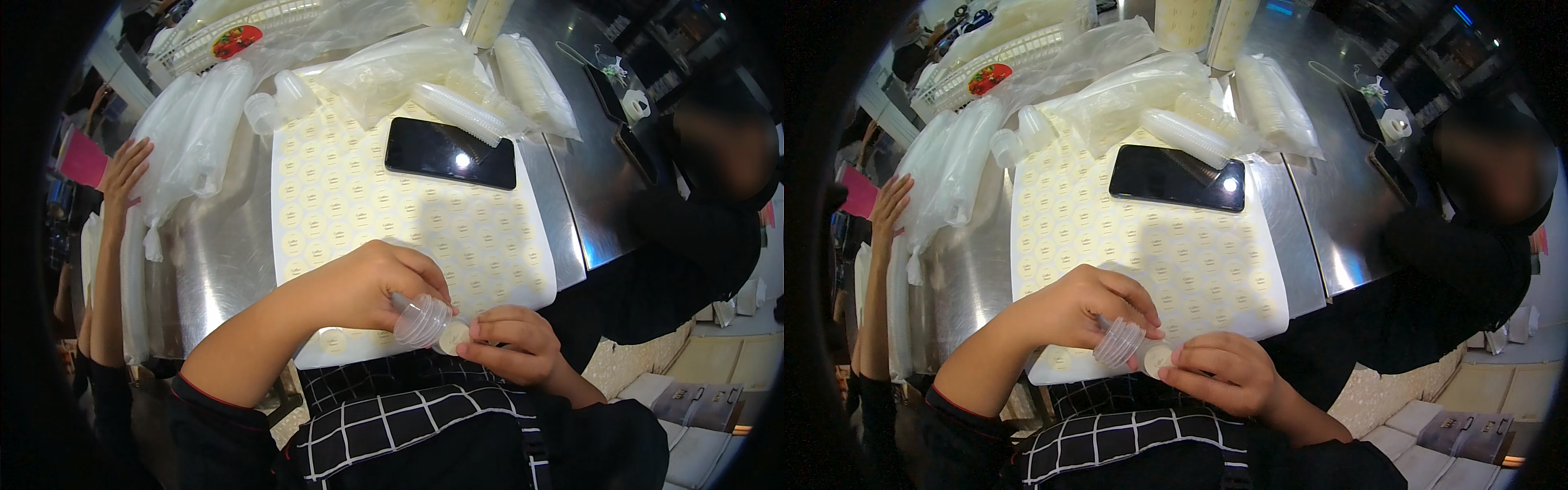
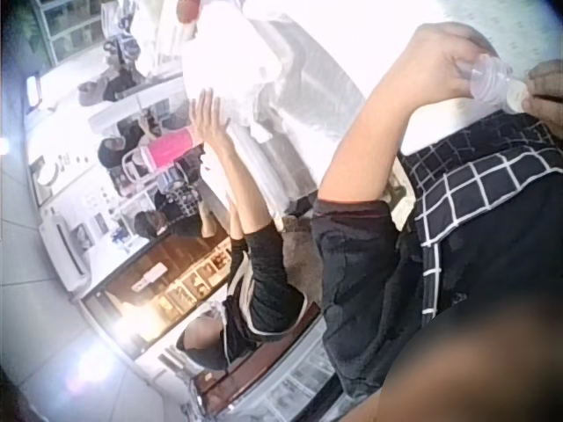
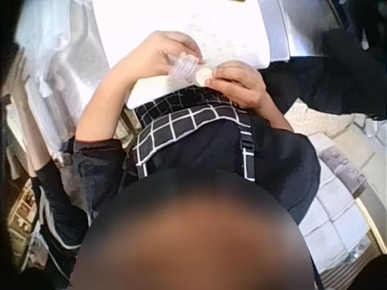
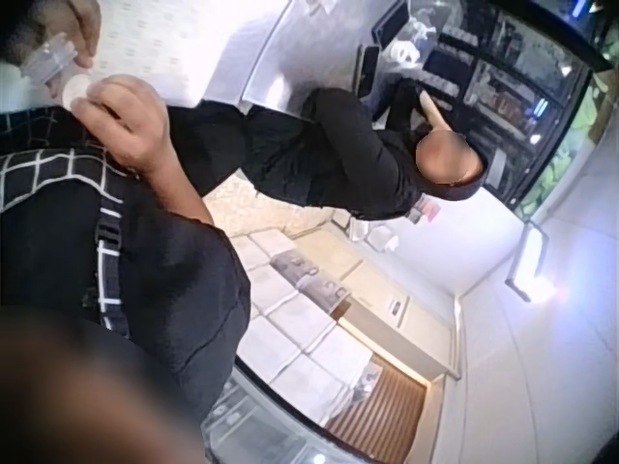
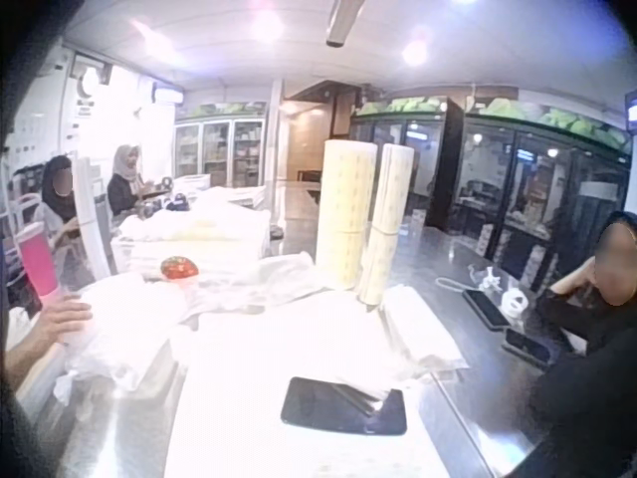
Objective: The person repeatedly picks up small clear plastic containers and white circular inserts, then presses the inserts into the containers. The person handles the items one at a time and places the assembled units on the table.
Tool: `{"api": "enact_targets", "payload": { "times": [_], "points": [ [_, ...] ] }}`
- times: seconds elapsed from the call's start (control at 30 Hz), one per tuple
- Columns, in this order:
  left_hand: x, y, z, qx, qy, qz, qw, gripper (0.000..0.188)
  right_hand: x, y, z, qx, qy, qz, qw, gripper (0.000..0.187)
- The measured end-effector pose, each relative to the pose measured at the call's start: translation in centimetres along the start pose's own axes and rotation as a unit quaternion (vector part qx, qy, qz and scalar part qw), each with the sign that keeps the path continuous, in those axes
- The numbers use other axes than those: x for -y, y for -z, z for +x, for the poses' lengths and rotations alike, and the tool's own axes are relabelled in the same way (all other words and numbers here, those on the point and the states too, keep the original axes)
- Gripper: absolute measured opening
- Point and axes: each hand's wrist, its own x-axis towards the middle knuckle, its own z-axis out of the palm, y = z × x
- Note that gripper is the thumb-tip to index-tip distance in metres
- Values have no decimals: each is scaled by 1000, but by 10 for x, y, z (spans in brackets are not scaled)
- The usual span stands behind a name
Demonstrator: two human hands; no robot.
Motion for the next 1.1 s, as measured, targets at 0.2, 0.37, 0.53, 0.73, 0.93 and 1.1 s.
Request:
{"api": "enact_targets", "payload": {
  "times": [0.2,0.37,0.53,0.73,0.93,1.1],
  "points": [
    [0,-1,-1,1,29,-9,1000,28,0,-4,2,-2,-12,0,1000,26],
    [3,2,-2,-7,48,-43,998,28,0,0,10,52,-88,3,995,33],
    [2,5,-2,-15,51,-110,992,34,3,2,17,110,-128,-54,984,42],
    [-2,9,-5,-32,123,-192,973,37,2,18,28,67,-15,52,996,52],
    [2,6,-5,15,156,-229,961,41,11,9,41,68,-59,-85,992,49],
    [5,10,-7,-3,111,-162,981,31,8,-4,29,-15,-22,-62,998,40]
  ]
}}
